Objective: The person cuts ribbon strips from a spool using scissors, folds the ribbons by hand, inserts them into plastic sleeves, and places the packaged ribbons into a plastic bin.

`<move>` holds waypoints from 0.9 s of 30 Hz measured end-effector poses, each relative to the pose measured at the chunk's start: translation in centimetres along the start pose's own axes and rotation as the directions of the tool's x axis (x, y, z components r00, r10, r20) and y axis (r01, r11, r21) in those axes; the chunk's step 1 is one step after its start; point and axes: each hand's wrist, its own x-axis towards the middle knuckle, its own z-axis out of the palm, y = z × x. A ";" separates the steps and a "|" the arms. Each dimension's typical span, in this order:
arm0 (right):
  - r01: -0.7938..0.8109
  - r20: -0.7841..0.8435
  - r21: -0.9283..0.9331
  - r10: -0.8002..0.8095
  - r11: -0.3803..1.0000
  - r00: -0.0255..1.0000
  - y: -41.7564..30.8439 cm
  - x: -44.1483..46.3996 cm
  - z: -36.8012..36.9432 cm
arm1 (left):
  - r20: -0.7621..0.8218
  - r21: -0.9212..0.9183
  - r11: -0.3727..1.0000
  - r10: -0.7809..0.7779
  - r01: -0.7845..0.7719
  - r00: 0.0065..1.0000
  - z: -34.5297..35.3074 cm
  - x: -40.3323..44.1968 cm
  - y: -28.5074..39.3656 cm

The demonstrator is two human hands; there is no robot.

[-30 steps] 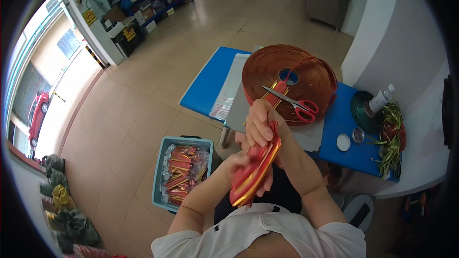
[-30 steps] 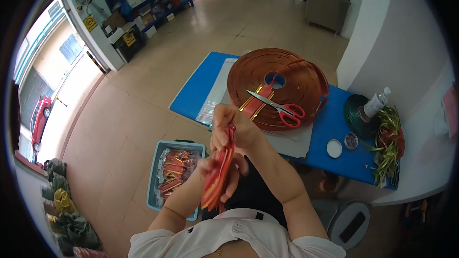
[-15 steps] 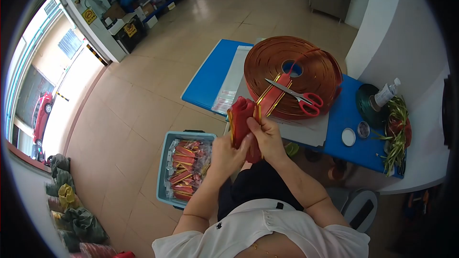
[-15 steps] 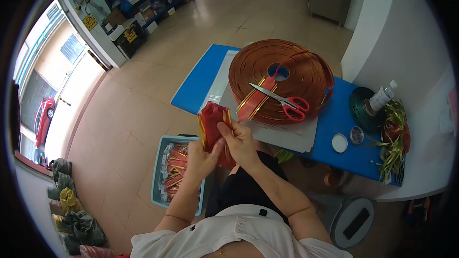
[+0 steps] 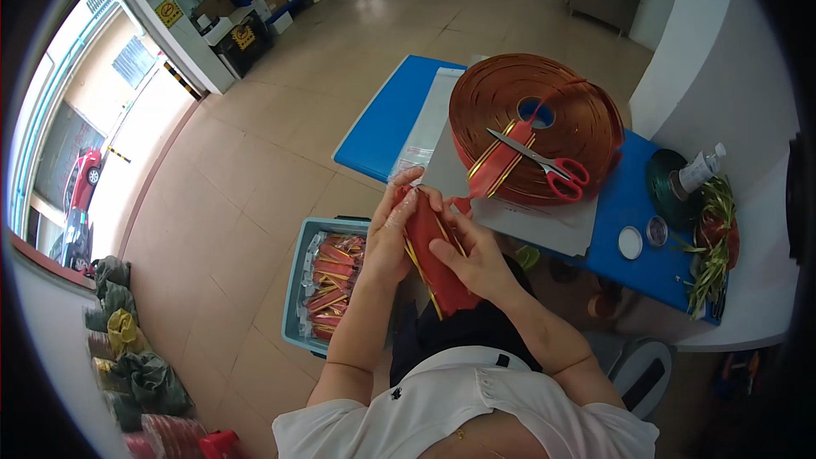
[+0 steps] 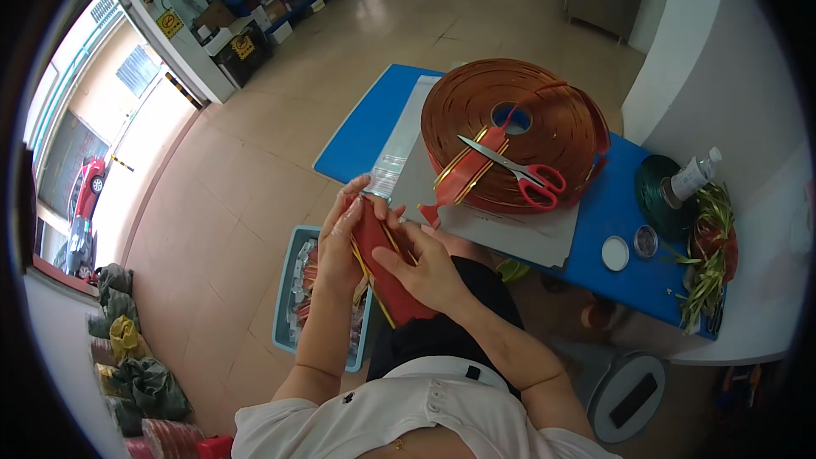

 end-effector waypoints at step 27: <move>0.121 -0.272 -0.375 -0.234 0.919 0.933 3.6 0.7 -4.0 | 0.289 0.839 0.432 0.165 -0.332 0.943 -14.7 19.7 -8.0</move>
